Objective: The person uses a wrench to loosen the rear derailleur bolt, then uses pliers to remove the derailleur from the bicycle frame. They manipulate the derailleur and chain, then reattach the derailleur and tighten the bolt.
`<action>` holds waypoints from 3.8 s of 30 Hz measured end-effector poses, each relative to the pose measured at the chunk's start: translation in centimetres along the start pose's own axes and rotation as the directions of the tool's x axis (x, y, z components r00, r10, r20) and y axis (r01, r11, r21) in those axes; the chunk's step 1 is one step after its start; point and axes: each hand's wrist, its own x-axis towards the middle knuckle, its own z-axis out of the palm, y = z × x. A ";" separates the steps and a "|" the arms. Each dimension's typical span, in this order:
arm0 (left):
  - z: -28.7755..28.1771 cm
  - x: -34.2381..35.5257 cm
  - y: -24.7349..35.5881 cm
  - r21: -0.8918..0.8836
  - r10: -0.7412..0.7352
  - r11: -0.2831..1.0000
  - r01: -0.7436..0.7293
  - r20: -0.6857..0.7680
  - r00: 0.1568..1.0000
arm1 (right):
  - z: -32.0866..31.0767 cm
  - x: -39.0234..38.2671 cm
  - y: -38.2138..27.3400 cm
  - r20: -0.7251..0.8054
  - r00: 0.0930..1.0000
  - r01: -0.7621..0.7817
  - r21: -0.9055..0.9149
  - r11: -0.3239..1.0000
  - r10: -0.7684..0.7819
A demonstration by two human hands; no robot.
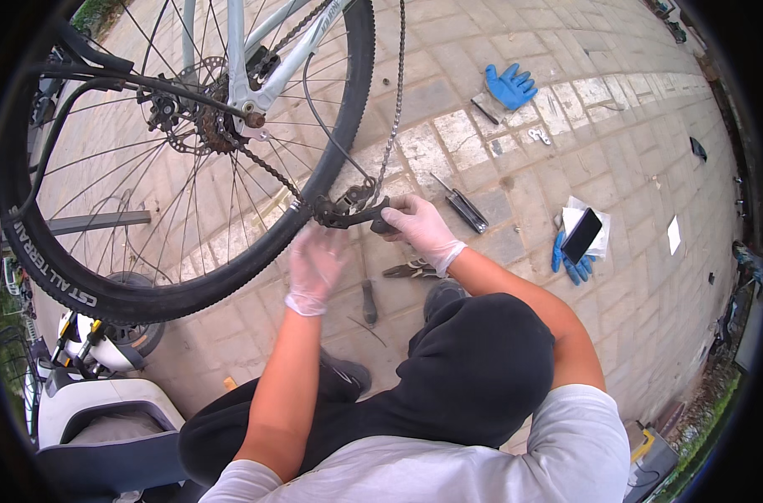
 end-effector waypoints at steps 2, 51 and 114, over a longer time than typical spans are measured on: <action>0.1 -0.2 -3.6 0.021 -0.006 1.000 0.007 -0.053 0.999 | -0.1 -0.3 0.1 -0.020 0.999 0.039 -0.049 0.998 -0.040; 1.0 -2.2 -1.8 0.699 0.001 0.705 0.117 -0.166 0.986 | 0.5 1.5 3.8 0.046 0.999 0.021 -0.067 0.998 -0.018; -5.9 -1.0 5.3 0.996 0.141 -0.056 -0.072 0.079 0.987 | 1.8 0.1 -5.4 0.084 0.974 0.217 -0.586 0.780 -0.208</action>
